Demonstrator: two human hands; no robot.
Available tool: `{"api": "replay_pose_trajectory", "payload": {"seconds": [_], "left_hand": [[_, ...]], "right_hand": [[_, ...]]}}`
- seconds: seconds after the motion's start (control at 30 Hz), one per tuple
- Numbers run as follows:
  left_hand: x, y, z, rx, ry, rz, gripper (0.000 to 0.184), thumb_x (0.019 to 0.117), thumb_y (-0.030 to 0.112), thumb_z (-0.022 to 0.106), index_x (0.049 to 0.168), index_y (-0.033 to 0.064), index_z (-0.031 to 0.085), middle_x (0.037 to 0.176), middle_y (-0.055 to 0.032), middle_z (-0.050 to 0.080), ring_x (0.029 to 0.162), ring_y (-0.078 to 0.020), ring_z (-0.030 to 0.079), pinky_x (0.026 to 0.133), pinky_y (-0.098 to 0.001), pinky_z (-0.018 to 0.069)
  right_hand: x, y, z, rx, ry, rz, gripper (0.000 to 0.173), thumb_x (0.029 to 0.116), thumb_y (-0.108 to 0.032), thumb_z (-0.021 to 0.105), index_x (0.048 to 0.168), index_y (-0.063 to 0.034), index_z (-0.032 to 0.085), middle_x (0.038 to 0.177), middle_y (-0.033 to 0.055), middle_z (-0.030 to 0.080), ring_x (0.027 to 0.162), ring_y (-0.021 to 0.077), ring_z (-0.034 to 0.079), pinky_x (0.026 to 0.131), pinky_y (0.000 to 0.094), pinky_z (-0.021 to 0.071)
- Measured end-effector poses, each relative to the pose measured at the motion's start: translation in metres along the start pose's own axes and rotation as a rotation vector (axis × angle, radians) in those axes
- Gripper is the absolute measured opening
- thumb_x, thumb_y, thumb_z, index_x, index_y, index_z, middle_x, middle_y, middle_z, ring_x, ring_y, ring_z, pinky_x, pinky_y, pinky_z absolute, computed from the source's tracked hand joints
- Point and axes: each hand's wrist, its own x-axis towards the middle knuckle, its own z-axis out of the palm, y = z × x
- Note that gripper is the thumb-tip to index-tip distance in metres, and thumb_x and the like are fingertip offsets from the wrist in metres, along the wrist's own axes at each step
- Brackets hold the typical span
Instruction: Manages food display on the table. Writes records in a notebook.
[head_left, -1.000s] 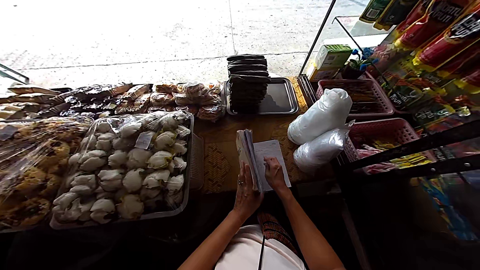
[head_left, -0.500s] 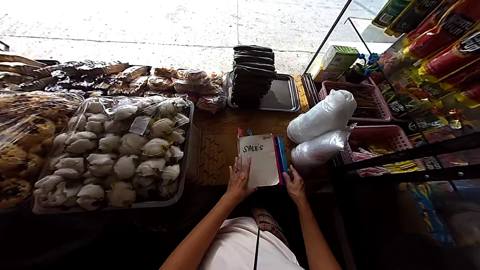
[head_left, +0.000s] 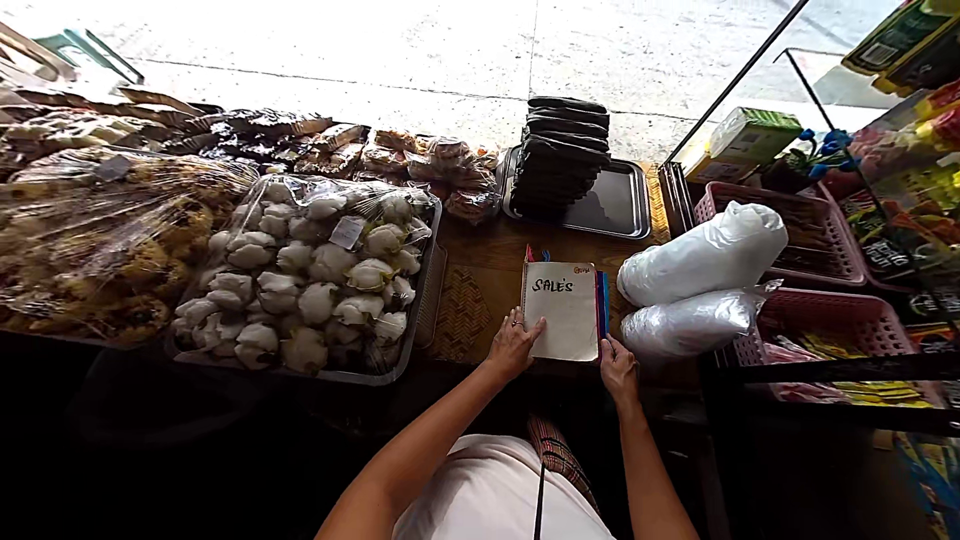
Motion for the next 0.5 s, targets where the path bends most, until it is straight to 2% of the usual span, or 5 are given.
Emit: {"api": "replay_pose_trajectory", "payload": {"seconds": [0.13,0.23,0.37,0.43,0.5], "left_hand": [[-0.001,-0.003,0.004,-0.015,0.026,0.002,0.089,0.0906,0.010,0.073,0.164,0.0168,0.024,0.164,-0.0369,0.015,0.155,-0.0474,0.014,0.126,-0.0549,0.0121],[-0.019,0.000,0.018,-0.100,0.201,0.036,0.100,0.0876,0.022,0.079,0.165,0.0097,0.017,0.167,-0.0337,0.004,0.157,-0.0454,0.006,0.125,-0.0588,0.0110],[-0.075,-0.018,0.042,-0.464,0.491,0.296,0.063,0.0892,0.016,0.077,0.145,-0.0015,0.054,0.149,-0.0276,0.051,0.136,-0.0369,0.053,0.113,-0.0463,0.0442],[-0.107,-0.040,0.044,-0.716,0.353,0.261,0.057,0.0912,0.013,0.074,0.141,-0.0075,0.055,0.139,-0.0278,0.058,0.128,-0.0347,0.059,0.109,-0.0425,0.0466],[-0.138,-0.054,0.037,-0.838,0.263,0.177,0.068,0.0908,0.011,0.073,0.149,-0.0084,0.044,0.145,-0.0294,0.052,0.133,-0.0364,0.055,0.112,-0.0426,0.0443]], "right_hand": [[0.001,-0.005,-0.005,-0.031,-0.041,-0.007,0.043,0.1126,-0.015,0.035,0.142,0.0127,0.052,0.143,0.0318,0.055,0.137,0.0444,0.051,0.118,0.0527,0.0319],[-0.003,-0.020,-0.013,-0.146,-0.008,-0.115,0.049,0.1121,-0.018,0.037,0.153,0.0097,0.037,0.152,0.0326,0.045,0.143,0.0468,0.043,0.120,0.0538,0.0294],[-0.018,-0.054,-0.015,0.016,0.356,-0.562,0.045,0.1028,-0.017,0.054,0.134,0.0154,0.057,0.142,0.0387,0.052,0.136,0.0535,0.048,0.115,0.0545,0.0386],[-0.036,-0.079,-0.011,0.201,0.421,-0.796,0.044,0.1018,-0.019,0.056,0.126,0.0169,0.062,0.138,0.0380,0.054,0.136,0.0434,0.051,0.113,0.0419,0.0424],[-0.064,-0.104,0.003,0.426,0.358,-1.039,0.035,0.1052,-0.026,0.055,0.121,0.0037,0.065,0.137,0.0188,0.060,0.138,0.0210,0.051,0.113,0.0319,0.0424]]}}
